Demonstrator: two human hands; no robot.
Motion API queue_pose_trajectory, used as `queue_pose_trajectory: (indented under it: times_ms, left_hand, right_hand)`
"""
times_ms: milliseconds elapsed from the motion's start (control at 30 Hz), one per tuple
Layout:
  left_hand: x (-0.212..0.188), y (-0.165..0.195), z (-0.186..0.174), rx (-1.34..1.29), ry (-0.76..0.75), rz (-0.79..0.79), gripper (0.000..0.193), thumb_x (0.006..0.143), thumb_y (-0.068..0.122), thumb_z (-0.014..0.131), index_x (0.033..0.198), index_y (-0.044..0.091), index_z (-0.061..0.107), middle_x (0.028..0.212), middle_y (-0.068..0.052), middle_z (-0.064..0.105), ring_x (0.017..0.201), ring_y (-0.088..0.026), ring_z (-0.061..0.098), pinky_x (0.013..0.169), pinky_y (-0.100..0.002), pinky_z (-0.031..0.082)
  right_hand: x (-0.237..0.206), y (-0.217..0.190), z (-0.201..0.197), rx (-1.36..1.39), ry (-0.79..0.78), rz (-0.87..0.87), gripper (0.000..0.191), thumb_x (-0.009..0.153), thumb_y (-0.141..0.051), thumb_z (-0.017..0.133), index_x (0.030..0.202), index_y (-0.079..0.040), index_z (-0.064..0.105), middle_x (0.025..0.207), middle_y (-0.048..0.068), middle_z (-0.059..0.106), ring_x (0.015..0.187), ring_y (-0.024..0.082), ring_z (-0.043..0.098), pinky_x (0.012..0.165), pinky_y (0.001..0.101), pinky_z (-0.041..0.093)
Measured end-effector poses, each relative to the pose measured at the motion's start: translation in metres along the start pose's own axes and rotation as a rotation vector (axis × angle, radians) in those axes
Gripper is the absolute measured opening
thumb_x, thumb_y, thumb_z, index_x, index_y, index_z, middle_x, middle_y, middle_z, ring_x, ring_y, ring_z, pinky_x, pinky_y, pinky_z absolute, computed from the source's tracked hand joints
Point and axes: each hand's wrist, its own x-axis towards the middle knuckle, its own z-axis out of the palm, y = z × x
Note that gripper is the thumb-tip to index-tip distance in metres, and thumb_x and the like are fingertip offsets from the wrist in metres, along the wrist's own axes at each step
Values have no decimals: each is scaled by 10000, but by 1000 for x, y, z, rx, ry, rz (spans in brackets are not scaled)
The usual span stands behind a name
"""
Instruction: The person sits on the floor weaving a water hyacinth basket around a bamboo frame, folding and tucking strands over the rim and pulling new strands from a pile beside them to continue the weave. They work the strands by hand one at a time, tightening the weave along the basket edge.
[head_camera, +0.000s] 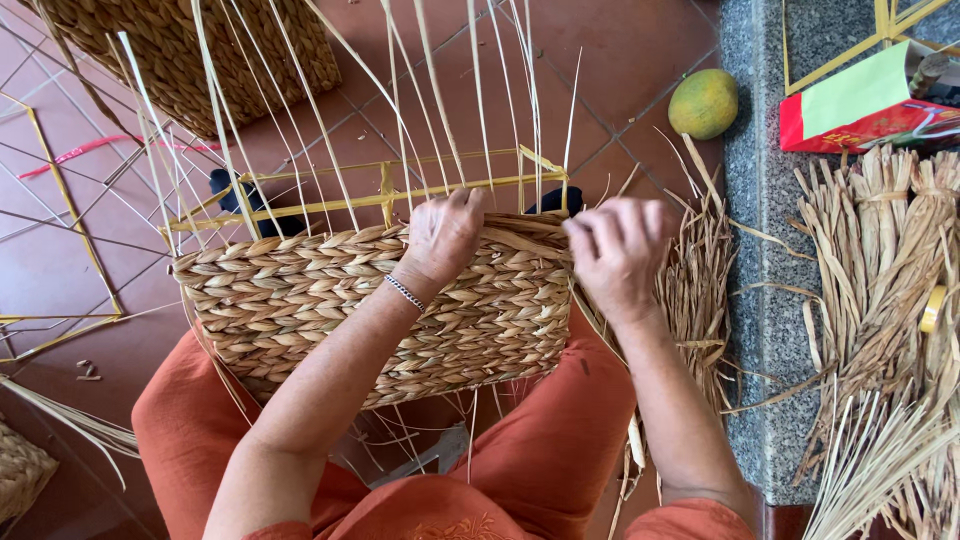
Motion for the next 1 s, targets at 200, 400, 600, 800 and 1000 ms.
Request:
queue_pose_trajectory:
  times_ms: [200,400,600,800,1000]
  left_hand:
    - [18,12,-14,-327,-250,-278,145,987,96,595,1046,66,724,655,-90,652,579,-247,700,570,-403,590]
    - [-1,8,-27,-579,-10,-60,213,950,43,607,1133,5,709,1093,-174,710,962,-299,729,848,-362,612]
    - [-3,1,-35,-536,-216,-36,503,860,-34,618,1360,6,593,1265,-195,667,1063,-318,708,960,-388,568]
    - [2,8,-50,-590,-229,53,468,772,55,736,1224,-3,628,1145,-182,679,1044,-331,686,933,-421,555]
    - [5,24,-48,-413,-280,-86,247,872,199,778,985,33,633,961,-131,655,912,-303,677,856,-444,553]
  right_hand:
    - [-10,-31,9,174,-270,-84,252,728,-98,844,940,-56,715,925,76,646,913,226,602,803,342,575]
    - [12,-13,-12,697,-805,494,158,952,-170,719,1072,-70,698,800,36,734,637,133,685,535,339,570]
    - [36,-4,-18,607,-549,196,133,929,-150,777,1020,-56,751,884,76,735,756,155,701,669,316,604]
    - [67,-32,-5,175,-78,-412,131,974,-69,788,1038,-15,688,1099,108,722,942,247,715,915,346,631]
    - [87,-21,-17,217,-725,39,43,1005,-104,703,1024,-73,727,634,58,712,535,171,651,748,427,579]
